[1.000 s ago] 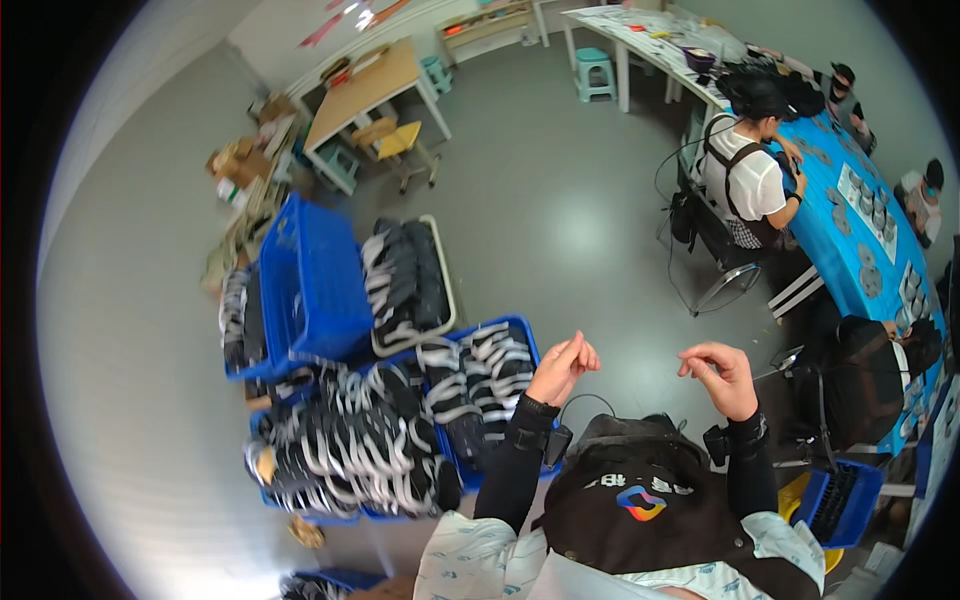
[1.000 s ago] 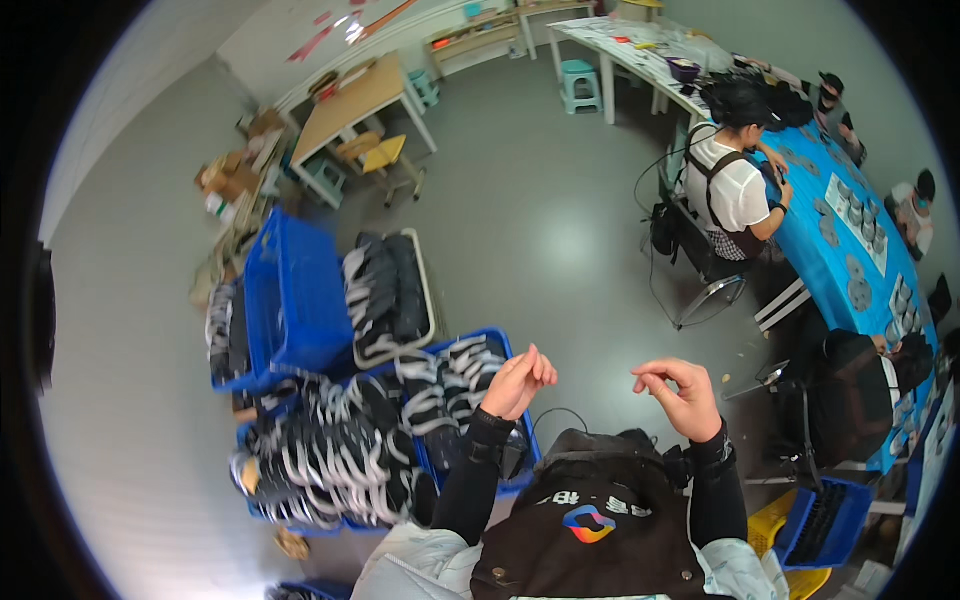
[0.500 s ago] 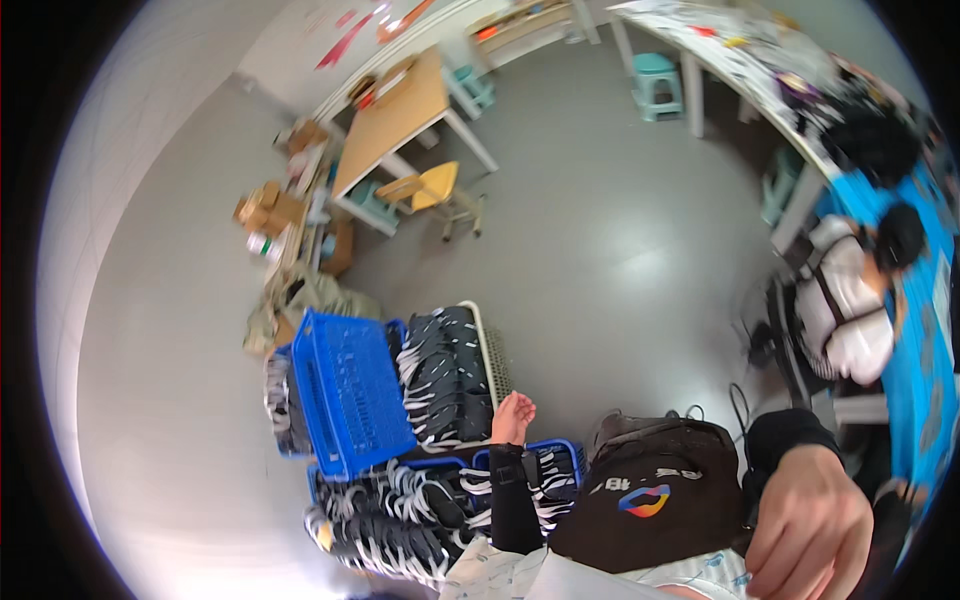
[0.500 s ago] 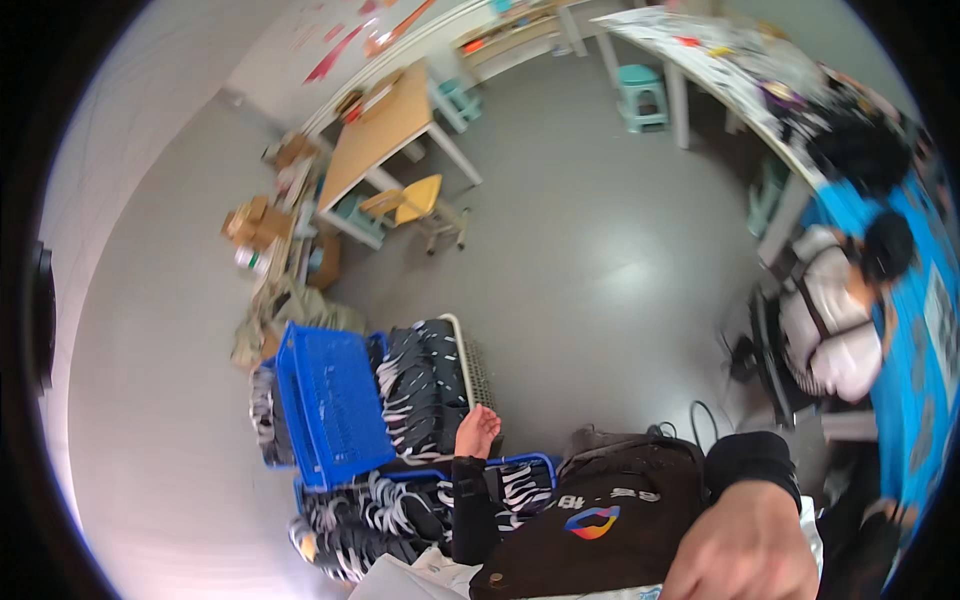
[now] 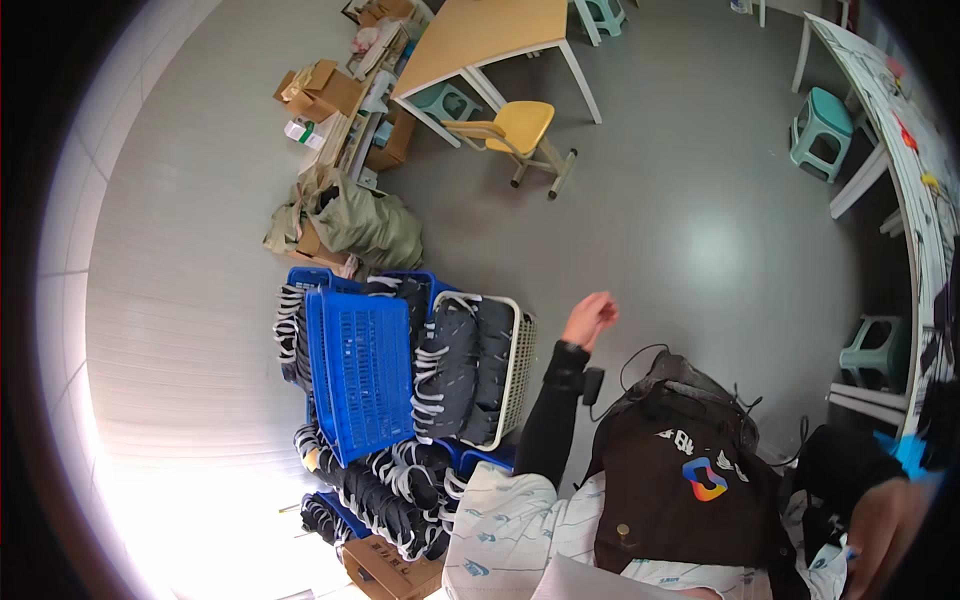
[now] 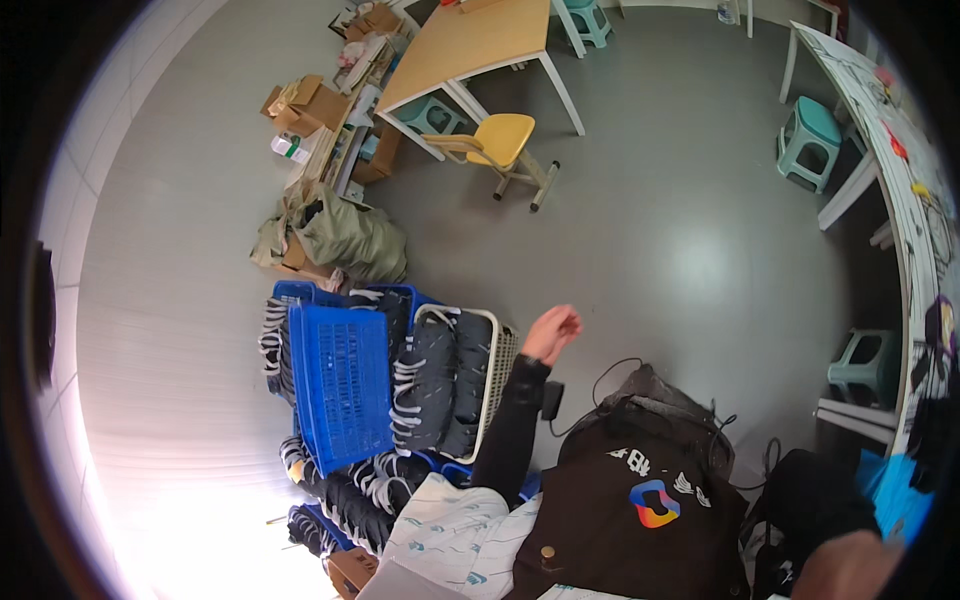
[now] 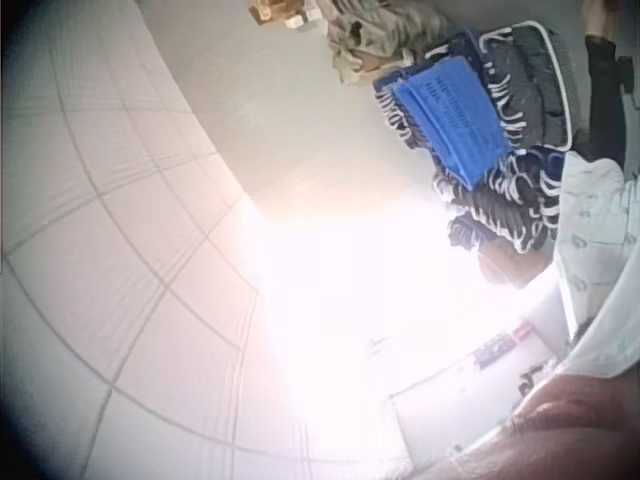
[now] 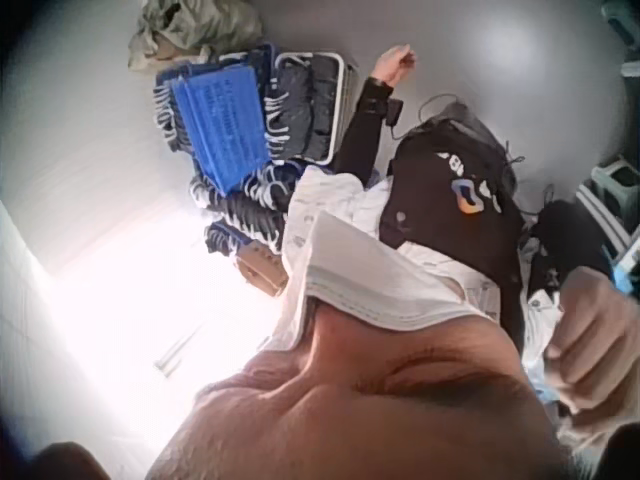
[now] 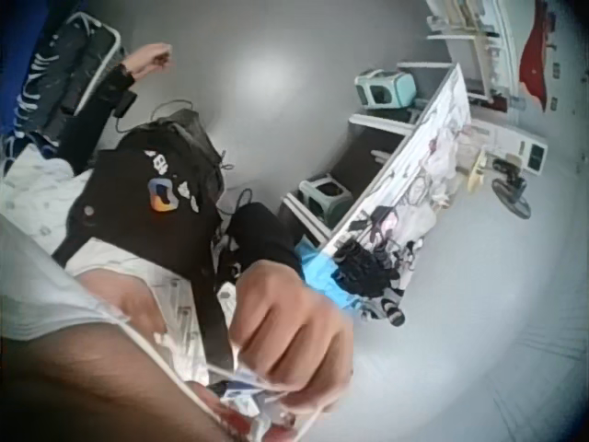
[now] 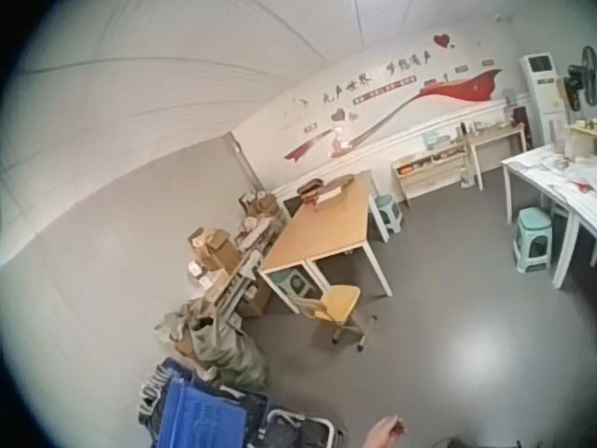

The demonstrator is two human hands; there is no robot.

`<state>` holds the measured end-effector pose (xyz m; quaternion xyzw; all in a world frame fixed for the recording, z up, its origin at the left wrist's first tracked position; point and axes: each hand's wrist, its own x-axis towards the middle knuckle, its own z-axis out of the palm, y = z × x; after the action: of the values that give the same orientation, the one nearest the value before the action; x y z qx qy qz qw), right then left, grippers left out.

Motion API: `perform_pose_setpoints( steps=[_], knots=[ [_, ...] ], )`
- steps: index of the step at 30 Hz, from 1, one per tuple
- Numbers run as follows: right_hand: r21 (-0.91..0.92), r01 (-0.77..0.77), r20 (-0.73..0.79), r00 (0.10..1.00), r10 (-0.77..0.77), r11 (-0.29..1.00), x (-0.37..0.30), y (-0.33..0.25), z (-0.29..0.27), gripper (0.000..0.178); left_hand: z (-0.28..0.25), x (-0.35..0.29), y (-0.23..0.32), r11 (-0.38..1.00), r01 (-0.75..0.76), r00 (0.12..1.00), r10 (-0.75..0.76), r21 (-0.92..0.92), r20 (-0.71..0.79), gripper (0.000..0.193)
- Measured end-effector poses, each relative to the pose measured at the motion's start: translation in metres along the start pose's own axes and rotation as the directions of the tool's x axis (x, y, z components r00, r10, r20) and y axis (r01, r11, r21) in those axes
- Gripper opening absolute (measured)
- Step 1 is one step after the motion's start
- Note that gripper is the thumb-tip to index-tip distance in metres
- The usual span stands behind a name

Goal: The recorder trims excess material from shoe parts and applies adhesive using a spray gun at a workshop bench.

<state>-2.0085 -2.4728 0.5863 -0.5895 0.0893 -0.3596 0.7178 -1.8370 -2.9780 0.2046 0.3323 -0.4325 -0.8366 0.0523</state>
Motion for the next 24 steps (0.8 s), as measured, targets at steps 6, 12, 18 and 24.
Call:
perform_pose_setpoints(
  steps=[6, 12, 18, 24],
  knots=[
    [-0.41, 0.316, -0.565, 0.648, -0.51, 0.856, 0.022, -0.101, -0.314, 0.006, 0.169, 0.219, 0.122, 0.989, -0.075, 0.963, 0.039, 0.127, 0.266, 0.023],
    [-0.527, -0.258, -0.557, 0.825, -0.1, 0.81, -0.075, -0.158, -0.513, 0.023, 0.223, 0.41, 0.179, 0.993, -0.093, 0.989, 0.084, 0.069, 0.126, 0.022],
    [-0.478, -0.123, -0.295, 0.955, -0.028, 0.87, -0.178, -0.254, -0.706, 0.009, 0.227, 0.527, 0.258, 0.987, -0.119, 0.984, 0.102, -0.112, -0.144, 0.019],
    [-0.218, 0.128, -0.114, 0.981, -0.155, 0.968, -0.33, -0.357, -0.884, 0.05, 0.285, 0.725, 0.335, 0.966, -0.183, 0.956, 0.132, -0.183, -0.261, 0.024]
  ],
)
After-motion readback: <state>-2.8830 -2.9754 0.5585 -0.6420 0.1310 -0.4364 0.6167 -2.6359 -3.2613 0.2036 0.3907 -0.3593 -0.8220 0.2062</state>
